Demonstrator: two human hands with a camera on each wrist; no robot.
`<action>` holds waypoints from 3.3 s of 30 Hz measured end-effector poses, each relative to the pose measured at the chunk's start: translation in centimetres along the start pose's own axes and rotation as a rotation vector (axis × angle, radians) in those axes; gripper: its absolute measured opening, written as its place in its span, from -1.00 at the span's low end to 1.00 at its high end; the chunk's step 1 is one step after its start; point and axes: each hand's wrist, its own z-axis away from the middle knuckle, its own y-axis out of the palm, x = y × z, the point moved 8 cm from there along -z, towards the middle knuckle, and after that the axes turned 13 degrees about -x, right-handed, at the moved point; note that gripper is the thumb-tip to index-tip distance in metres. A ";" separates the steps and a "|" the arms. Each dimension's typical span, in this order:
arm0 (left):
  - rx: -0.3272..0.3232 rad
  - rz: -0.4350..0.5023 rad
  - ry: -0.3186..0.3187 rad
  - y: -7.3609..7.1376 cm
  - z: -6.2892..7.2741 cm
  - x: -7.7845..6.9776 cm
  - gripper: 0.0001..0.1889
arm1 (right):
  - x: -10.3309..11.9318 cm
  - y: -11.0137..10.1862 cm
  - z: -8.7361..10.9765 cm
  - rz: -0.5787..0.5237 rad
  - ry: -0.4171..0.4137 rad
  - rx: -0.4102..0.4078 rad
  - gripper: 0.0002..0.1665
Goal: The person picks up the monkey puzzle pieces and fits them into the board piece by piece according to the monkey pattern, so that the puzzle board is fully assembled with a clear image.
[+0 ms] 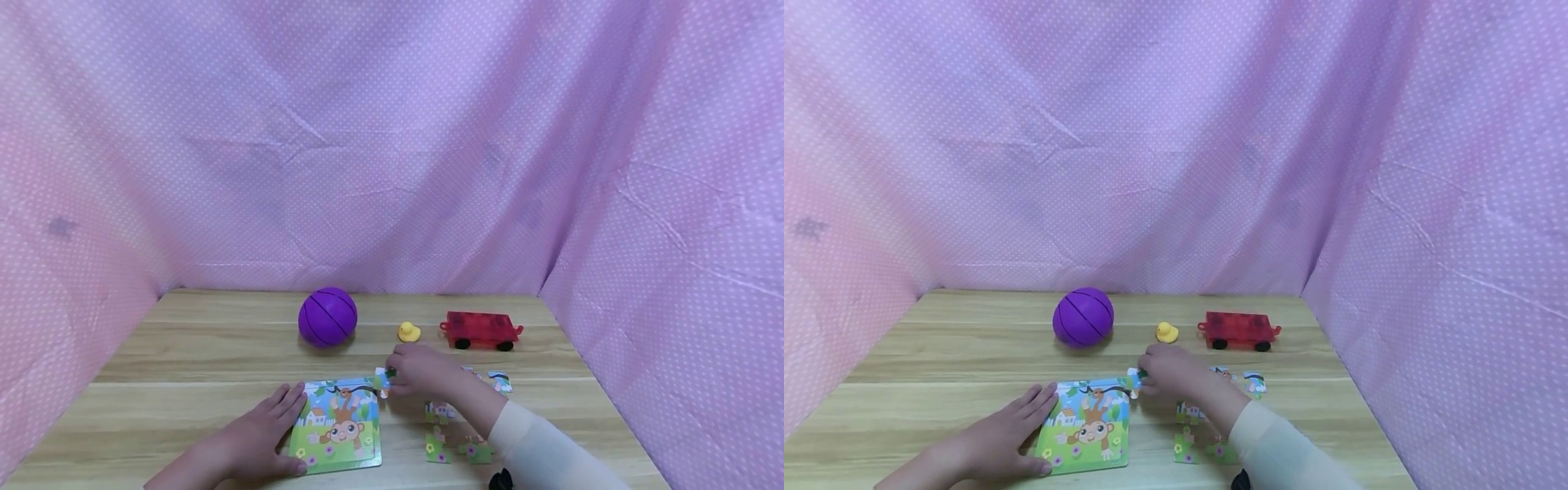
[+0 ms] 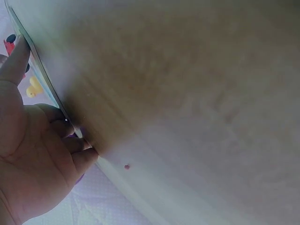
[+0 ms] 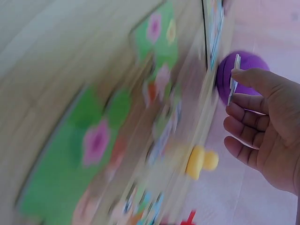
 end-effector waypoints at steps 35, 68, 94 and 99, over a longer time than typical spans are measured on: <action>-0.006 0.025 0.024 -0.2 0.0 -0.4 0.23 | 8.8 3.2 -5.1 0.112 -0.091 0.077 -0.63; 0.026 0.066 -0.003 -0.2 -0.1 -0.3 0.20 | 9.8 4.1 -7.1 0.080 -0.087 0.001 -0.62; 0.022 0.027 -0.016 -0.1 -0.3 0.0 0.21 | 7.4 2.9 -5.0 -0.170 -0.091 0.028 -0.66; 0.026 0.013 -0.021 0.0 -0.3 0.0 0.23 | 3.0 2.1 -2.9 -0.239 0.033 0.010 -0.63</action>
